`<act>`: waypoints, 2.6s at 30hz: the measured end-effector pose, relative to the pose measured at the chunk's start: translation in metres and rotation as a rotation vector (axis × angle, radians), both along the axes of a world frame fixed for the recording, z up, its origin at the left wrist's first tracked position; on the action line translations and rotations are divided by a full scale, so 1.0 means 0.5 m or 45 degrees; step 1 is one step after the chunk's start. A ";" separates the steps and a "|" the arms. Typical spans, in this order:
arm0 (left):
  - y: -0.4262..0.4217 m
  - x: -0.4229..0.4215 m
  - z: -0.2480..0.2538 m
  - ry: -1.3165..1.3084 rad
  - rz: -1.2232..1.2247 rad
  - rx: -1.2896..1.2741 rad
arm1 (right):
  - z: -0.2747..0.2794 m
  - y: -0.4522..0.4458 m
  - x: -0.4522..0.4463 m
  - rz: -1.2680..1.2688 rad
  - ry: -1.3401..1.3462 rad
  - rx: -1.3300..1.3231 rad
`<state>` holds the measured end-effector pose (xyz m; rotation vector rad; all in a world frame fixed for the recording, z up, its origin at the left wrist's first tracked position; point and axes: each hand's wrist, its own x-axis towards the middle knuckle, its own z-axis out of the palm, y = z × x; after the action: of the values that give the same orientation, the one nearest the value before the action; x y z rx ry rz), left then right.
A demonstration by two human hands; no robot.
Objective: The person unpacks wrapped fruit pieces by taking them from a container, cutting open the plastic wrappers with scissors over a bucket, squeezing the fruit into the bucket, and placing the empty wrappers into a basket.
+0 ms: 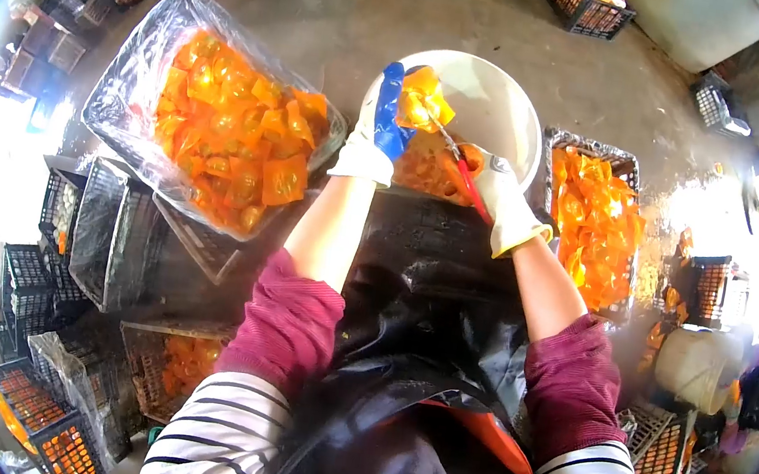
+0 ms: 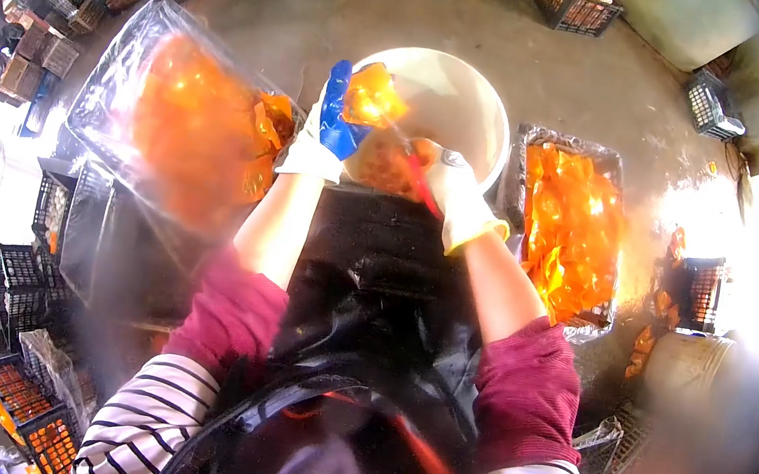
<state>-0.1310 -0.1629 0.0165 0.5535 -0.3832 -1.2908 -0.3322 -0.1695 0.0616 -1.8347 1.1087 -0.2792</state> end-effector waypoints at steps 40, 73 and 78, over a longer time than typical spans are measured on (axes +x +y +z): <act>0.032 -0.044 0.046 -0.126 -0.156 0.384 | -0.099 -0.031 0.000 -0.152 -0.618 0.703; 0.148 0.091 0.108 -0.902 0.441 0.043 | -0.075 -0.057 -0.016 -0.607 -0.938 0.318; 0.290 0.263 0.029 -1.298 0.488 0.395 | -0.032 -0.080 -0.118 -0.697 -1.528 0.445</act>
<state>0.0004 -0.0178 0.0309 1.4740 -0.8655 -0.6123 -0.3911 -0.2095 0.0456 -0.7274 0.6619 -1.2203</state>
